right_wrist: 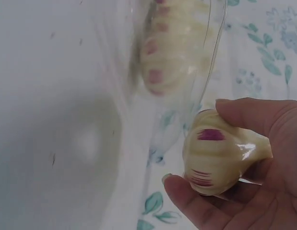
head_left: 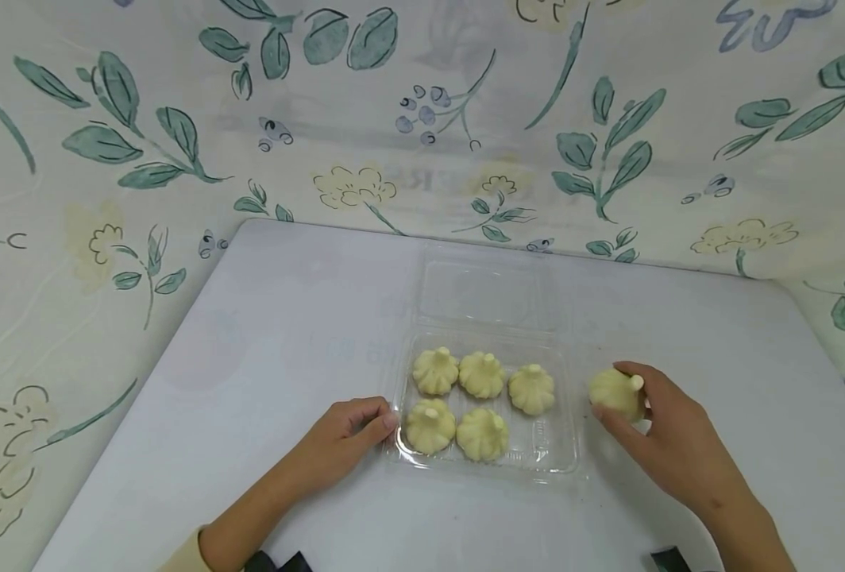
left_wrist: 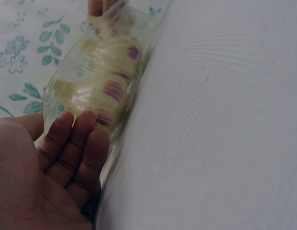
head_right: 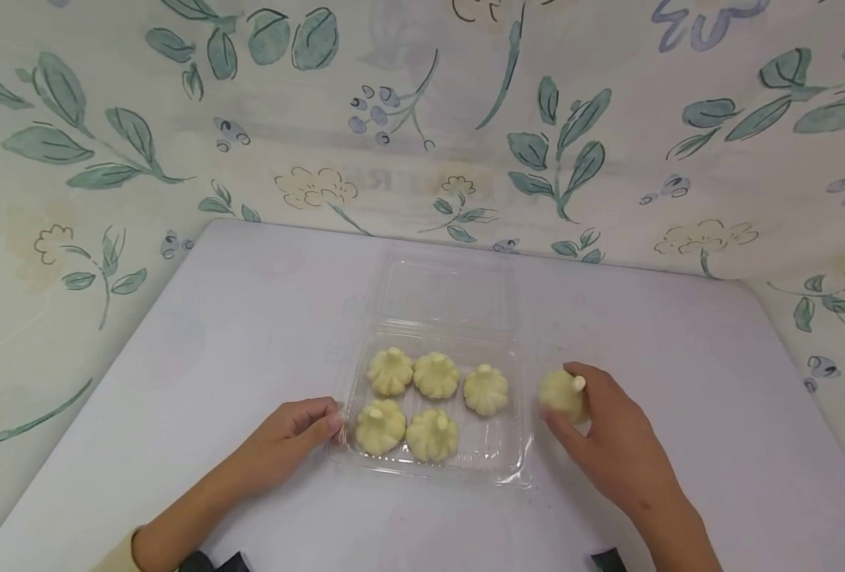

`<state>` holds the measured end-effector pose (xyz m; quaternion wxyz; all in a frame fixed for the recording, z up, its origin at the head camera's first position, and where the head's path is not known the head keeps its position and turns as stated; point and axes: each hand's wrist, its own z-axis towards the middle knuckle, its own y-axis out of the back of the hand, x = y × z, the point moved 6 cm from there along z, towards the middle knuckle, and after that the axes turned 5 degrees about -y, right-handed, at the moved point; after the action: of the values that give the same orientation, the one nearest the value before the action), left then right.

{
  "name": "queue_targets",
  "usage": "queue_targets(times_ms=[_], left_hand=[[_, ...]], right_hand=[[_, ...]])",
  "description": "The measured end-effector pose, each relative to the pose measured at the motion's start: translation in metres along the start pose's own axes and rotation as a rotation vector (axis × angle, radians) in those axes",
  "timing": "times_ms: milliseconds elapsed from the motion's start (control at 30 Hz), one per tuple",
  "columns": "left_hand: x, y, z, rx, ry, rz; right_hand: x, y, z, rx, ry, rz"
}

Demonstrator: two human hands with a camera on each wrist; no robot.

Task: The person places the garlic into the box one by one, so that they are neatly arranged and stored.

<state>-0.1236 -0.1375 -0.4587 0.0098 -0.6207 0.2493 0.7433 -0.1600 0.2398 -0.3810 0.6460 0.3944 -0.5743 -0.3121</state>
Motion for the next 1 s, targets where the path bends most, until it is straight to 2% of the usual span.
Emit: queue_targets(times_ms=[367,533,700,833,1000], left_hand=[[0.002,-0.001,0.001,0.002,-0.012,0.004],[0.002,-0.001,0.001,0.000,-0.009,0.007],[0.002,0.000,0.000,-0.001,-0.004,0.013],[0.001,0.000,0.000,0.003,-0.001,0.012],[0.002,0.000,0.000,0.005,-0.003,0.009]], right_hand=[[0.032,-0.009,-0.004,0.017,0.069,0.075],[0.052,-0.017,-0.007,-0.012,0.224,0.115],[0.062,-0.032,-0.010,0.053,0.318,0.130],[0.065,-0.044,-0.011,0.084,0.347,0.094],[0.070,-0.056,-0.015,0.050,0.421,0.019]])
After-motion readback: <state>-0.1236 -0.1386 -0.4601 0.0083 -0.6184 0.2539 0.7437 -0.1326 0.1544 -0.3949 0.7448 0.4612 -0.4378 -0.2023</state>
